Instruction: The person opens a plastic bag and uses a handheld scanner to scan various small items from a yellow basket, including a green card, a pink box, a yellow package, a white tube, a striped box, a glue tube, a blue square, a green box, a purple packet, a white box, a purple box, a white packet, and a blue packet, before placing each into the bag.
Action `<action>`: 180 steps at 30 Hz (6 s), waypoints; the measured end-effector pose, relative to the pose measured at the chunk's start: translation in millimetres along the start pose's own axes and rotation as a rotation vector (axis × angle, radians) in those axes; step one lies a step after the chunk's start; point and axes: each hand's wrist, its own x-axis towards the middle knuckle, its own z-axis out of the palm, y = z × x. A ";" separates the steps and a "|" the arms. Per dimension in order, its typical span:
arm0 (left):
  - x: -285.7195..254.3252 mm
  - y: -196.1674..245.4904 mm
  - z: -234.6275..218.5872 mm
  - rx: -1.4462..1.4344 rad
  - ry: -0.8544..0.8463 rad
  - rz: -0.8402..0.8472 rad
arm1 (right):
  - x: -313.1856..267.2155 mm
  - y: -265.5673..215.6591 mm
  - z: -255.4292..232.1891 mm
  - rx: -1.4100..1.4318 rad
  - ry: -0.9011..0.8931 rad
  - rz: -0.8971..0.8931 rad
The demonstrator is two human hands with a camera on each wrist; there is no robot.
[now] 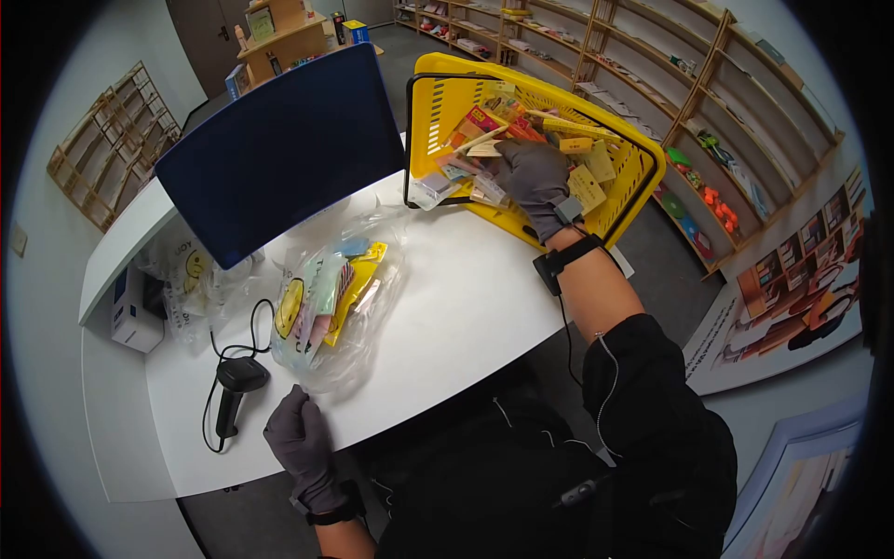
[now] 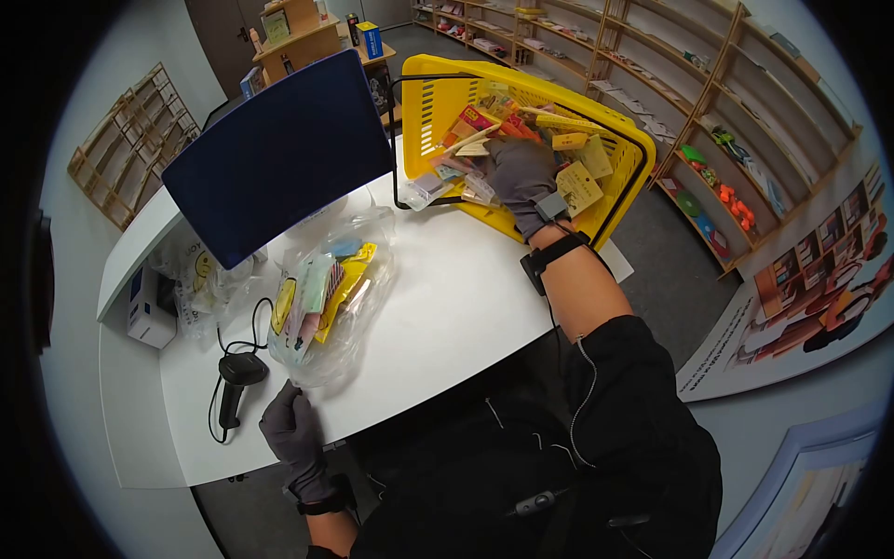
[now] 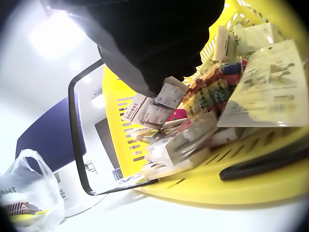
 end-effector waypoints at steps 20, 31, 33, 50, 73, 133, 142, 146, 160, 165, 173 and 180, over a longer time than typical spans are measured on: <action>2.8 7.8 -0.8 0.039 -0.025 -0.058 | -136.3 -91.4 -20.9 1.919 -0.115 0.781; 29.2 32.3 -38.7 0.317 0.299 0.096 | -201.7 -127.0 -9.1 1.768 -0.412 0.845; 45.3 33.4 -58.1 0.458 0.352 0.141 | -210.1 -124.4 -4.0 1.774 -0.450 0.787; 56.8 81.5 -96.3 0.131 0.276 -0.530 | -209.5 -128.2 -10.7 1.708 -0.502 0.704; 21.7 134.6 1.5 0.033 -0.565 -0.130 | -211.3 -119.9 -10.7 1.938 -0.632 0.231; 20.5 44.6 -110.4 -0.015 -0.211 -0.176 | -99.2 -167.1 -57.9 1.348 -0.834 0.546; 34.4 56.1 -90.0 0.090 -0.254 -0.208 | -62.1 -15.5 -1.7 0.354 -0.091 0.085; 34.0 71.1 -90.1 0.129 -0.236 -0.210 | -26.5 -23.2 1.3 0.036 -0.173 0.065; 50.2 79.1 -110.4 0.202 -0.174 -0.203 | 8.7 -13.4 26.0 -0.217 -0.579 0.273; 60.0 89.1 -107.7 0.182 -0.138 -0.225 | 5.9 4.0 8.1 -0.145 -0.424 0.256; 64.8 110.2 -93.0 0.195 -0.152 -0.181 | -46.8 -20.8 -70.0 0.793 -0.276 0.411; 83.8 143.8 -44.9 0.236 -0.217 0.022 | -101.8 -87.2 -64.7 1.794 -0.793 0.628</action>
